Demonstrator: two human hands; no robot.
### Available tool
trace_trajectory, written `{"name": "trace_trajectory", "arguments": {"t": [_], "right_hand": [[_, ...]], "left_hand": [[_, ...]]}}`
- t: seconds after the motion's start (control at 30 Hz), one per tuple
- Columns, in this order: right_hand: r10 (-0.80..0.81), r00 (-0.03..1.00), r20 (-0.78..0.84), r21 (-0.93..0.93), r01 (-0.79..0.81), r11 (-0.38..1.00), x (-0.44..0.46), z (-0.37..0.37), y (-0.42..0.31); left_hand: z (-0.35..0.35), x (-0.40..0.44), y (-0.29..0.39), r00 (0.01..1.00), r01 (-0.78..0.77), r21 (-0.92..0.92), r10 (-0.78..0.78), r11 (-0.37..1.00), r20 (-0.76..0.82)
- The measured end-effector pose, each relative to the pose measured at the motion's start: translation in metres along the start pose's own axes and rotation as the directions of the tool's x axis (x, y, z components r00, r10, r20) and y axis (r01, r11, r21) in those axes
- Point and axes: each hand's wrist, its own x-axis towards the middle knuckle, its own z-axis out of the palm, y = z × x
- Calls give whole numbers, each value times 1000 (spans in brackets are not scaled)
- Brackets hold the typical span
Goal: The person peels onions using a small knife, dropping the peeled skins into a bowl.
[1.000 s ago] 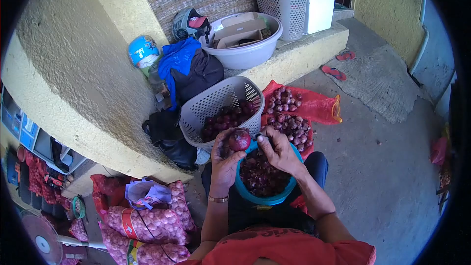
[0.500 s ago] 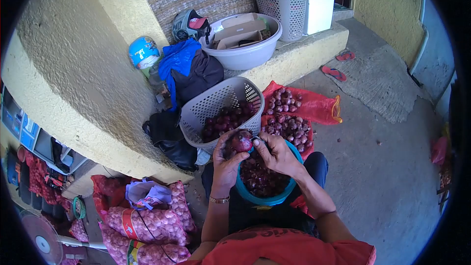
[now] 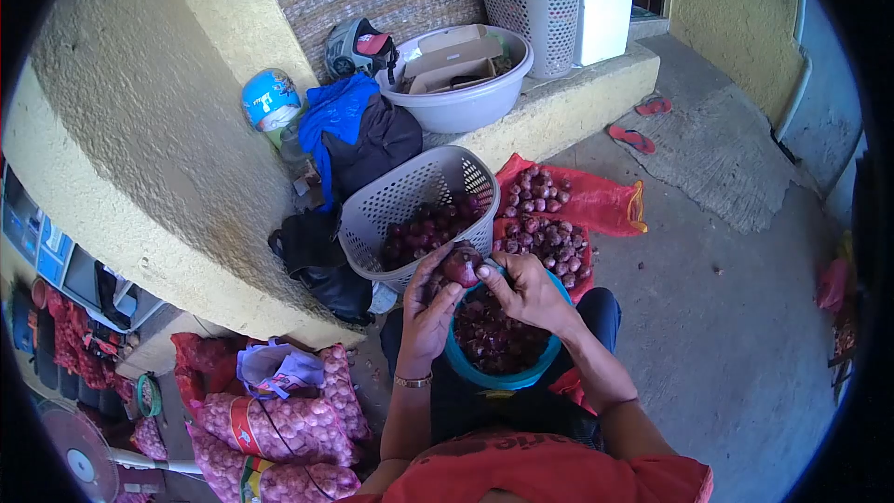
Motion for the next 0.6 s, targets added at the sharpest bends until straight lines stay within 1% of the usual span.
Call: {"name": "trace_trajectory", "arguments": {"t": [0.03,0.07,0.17,0.2,0.23,0.27,0.3,0.37,0.4,0.47,0.5,0.57,0.6], "right_hand": [[-5,1000,9,1,5,1000,0,0,-1],[-11,1000,17,2,11,1000,0,0,-2],[-44,998,44,-34,46,998,0,-2,-6],[-44,998,44,-34,46,998,-2,-1,-5],[-73,995,66,-72,78,994,-5,-1,-4],[-101,991,88,-109,110,988,-6,-1,-2],[-101,991,88,-111,110,988,-6,-1,-2],[-116,992,-41,-72,112,991,-5,-1,-2],[-115,993,-41,-72,111,991,-4,-3,-4],[-45,998,-32,-181,39,983,-1,-10,-10],[-46,998,-32,-181,39,983,1,-10,-10],[-128,991,-35,-261,114,959,3,-9,-10],[-128,991,-36,-261,115,959,3,-8,-8]], "left_hand": [[-2,0,-2,999,-37,52,36,998,21],[-5,0,-3,999,-38,52,37,998,21],[-8,1,-6,999,-28,31,27,999,24],[-8,1,-7,1000,-11,-7,10,1000,-7],[-8,1,-7,999,5,-44,-7,999,-37],[-8,1,-6,999,5,-44,-7,999,-38],[-8,1,-5,999,1,-36,-2,999,-35],[-8,1,-6,999,-1,-29,0,1000,-33],[-9,0,-7,1000,-12,-23,11,1000,-26],[-7,0,-6,1000,-24,-17,23,1000,-18],[-5,0,-4,1000,-26,-14,26,1000,-2],[-4,1,-4,999,-29,-10,29,1000,16],[-4,1,-5,999,-40,10,40,999,17]]}}
